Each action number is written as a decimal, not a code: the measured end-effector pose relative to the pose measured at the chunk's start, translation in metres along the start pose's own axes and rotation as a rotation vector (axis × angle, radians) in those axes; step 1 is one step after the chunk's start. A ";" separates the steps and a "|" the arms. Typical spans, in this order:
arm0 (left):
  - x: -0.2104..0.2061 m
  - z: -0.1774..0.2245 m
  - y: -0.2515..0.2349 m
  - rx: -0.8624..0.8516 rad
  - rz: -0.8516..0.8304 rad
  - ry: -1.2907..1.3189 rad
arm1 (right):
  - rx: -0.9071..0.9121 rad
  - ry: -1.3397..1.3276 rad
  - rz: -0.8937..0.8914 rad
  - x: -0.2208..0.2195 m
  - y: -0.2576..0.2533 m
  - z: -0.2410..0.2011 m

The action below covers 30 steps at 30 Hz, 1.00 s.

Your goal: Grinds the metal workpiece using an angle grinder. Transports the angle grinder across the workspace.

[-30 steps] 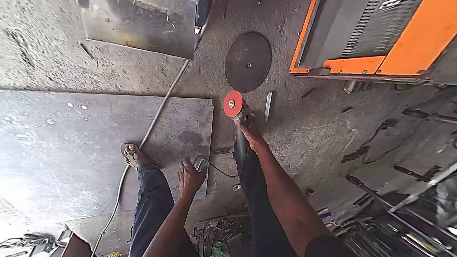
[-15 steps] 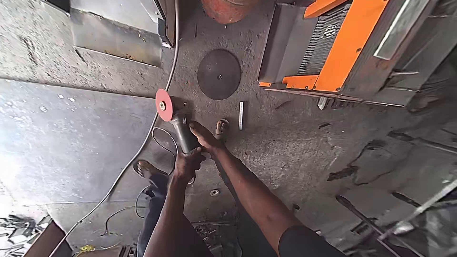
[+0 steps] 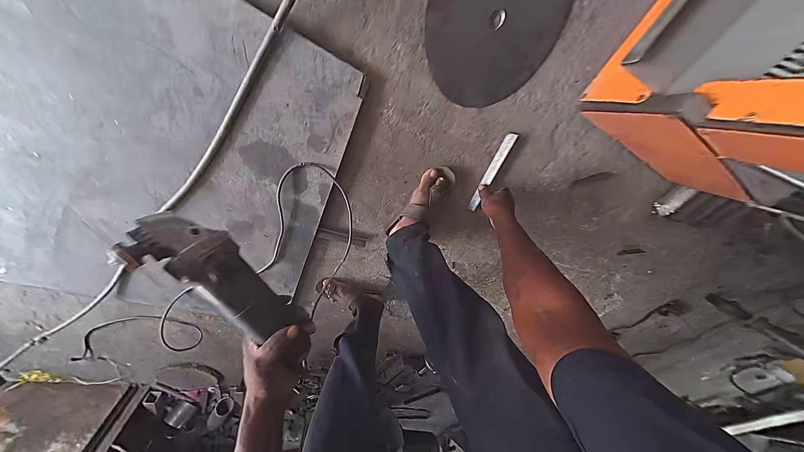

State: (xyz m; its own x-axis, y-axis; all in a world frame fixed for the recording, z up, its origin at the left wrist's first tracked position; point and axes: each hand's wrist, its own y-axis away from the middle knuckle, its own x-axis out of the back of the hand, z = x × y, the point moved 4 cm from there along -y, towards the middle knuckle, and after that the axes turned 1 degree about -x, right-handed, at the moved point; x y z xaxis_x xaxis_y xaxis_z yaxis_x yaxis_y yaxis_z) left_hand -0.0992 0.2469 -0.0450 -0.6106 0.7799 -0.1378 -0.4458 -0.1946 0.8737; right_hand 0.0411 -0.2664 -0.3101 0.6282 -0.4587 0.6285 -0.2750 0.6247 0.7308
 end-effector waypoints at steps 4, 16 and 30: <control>0.050 -0.005 0.014 -0.052 0.028 0.121 | 0.005 -0.119 0.167 -0.022 -0.011 -0.008; 0.070 -0.023 0.082 0.004 0.031 0.423 | 0.807 -0.741 -0.077 0.025 0.145 -0.188; 0.113 -0.062 0.157 -0.027 0.086 0.487 | 0.542 -0.585 -0.194 -0.023 0.177 -0.246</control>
State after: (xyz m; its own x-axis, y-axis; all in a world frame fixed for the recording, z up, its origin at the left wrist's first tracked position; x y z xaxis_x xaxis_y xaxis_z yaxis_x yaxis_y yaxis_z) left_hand -0.2790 0.2673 0.0475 -0.8781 0.3926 -0.2735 -0.3932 -0.2667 0.8799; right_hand 0.1568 0.0104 -0.2611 0.2604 -0.8762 0.4056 -0.6082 0.1774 0.7737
